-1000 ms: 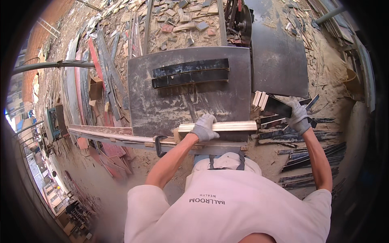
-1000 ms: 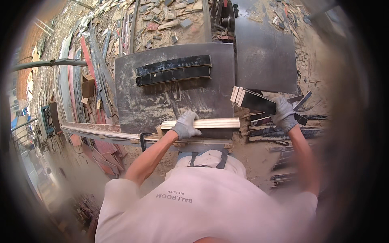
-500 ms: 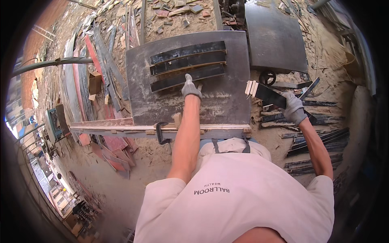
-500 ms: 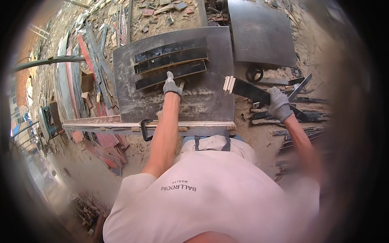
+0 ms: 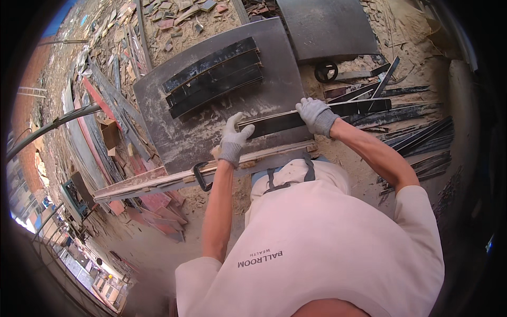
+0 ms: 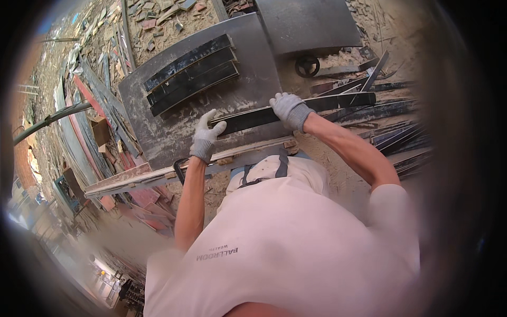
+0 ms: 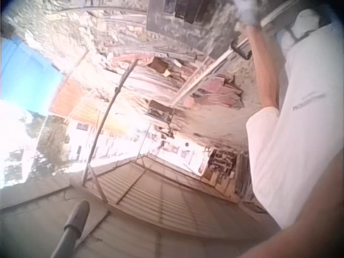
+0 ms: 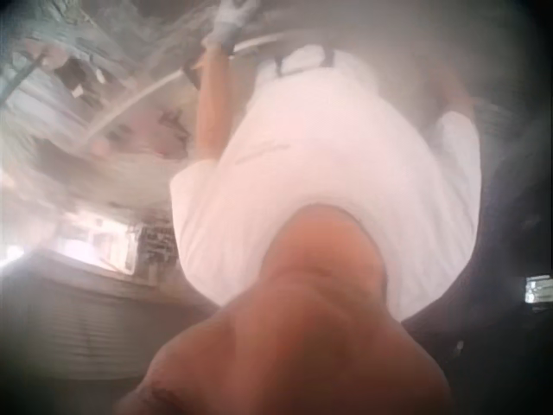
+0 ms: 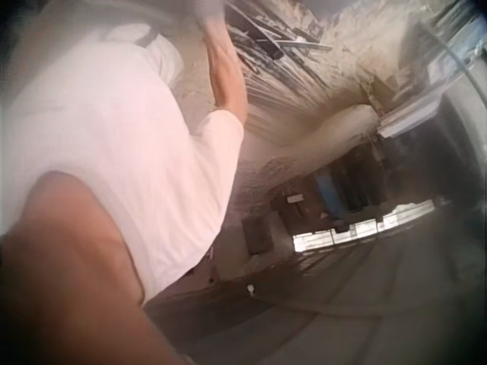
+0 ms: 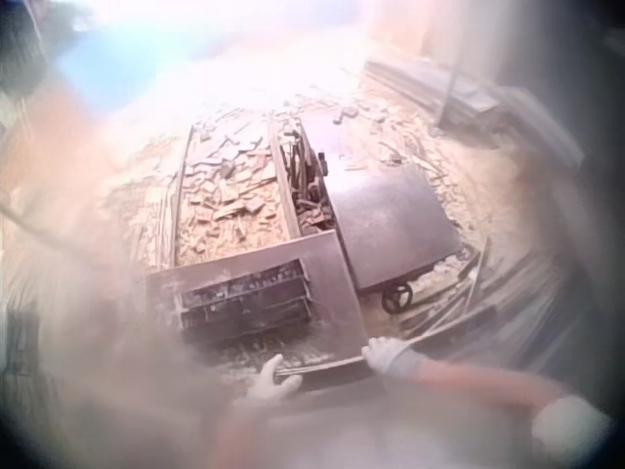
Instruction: The person picks up long wooden strips from a pile and uses a table saw to cut them into shorter pieces. The person repeatedly positions each strip, cuts it, and collects the resulting pieces.
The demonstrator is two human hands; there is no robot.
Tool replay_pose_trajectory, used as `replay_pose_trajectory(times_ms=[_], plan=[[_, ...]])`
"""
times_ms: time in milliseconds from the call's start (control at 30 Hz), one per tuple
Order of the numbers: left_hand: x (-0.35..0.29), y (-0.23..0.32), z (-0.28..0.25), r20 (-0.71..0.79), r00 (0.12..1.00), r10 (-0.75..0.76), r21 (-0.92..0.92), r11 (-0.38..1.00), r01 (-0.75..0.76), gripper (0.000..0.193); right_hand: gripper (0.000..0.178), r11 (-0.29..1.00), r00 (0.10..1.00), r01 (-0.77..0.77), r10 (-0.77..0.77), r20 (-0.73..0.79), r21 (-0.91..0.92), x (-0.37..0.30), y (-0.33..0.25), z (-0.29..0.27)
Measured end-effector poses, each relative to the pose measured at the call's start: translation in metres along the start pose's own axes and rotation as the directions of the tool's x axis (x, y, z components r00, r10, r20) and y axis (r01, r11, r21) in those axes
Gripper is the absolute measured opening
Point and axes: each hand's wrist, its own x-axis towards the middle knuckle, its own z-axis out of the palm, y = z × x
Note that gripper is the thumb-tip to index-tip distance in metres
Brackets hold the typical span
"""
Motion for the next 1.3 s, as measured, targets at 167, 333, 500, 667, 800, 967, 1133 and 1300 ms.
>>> replay_pose_trajectory(times_ms=[167,333,500,667,800,967,1133,1300], plan=[[-0.018,-0.056,-0.026,0.036,0.977,-0.209,-0.310,0.928,0.209,0.038,0.044,0.996,0.996,0.085,-0.084,-0.034,0.034,0.023,-0.032,0.032],[-0.010,-0.092,-0.024,0.033,0.988,-0.150,-0.169,0.974,0.153,0.037,0.054,0.936,0.920,-0.109,-0.033,-0.391,-0.334,-0.050,0.092,0.103],[-0.001,-0.090,-0.022,0.071,0.983,-0.168,-0.201,0.963,0.179,0.036,0.029,0.980,0.978,-0.195,0.191,-0.087,-0.048,-0.067,0.144,0.115],[-0.014,-0.090,-0.010,0.091,0.988,-0.126,0.081,0.990,0.119,0.038,0.025,0.987,0.988,-0.150,0.147,-0.047,-0.061,-0.086,0.137,0.105],[-0.037,-0.081,0.019,0.086,0.989,0.123,0.558,0.816,-0.150,0.033,0.025,0.984,0.991,-0.134,0.130,-0.041,-0.116,-0.110,0.135,0.114],[-0.049,-0.061,0.066,0.163,0.905,0.394,0.519,0.746,-0.418,0.044,0.033,0.988,0.997,-0.069,0.066,-0.028,-0.141,-0.103,0.117,0.111],[-0.055,-0.068,0.062,0.152,0.935,0.319,0.460,0.815,-0.353,0.045,0.040,0.989,0.998,-0.062,0.060,-0.017,-0.133,-0.091,0.095,0.118],[-0.056,-0.074,0.055,0.127,0.930,0.344,0.468,0.806,-0.362,0.043,0.046,0.995,0.993,-0.014,0.003,-0.114,-0.099,-0.093,0.083,0.120]])
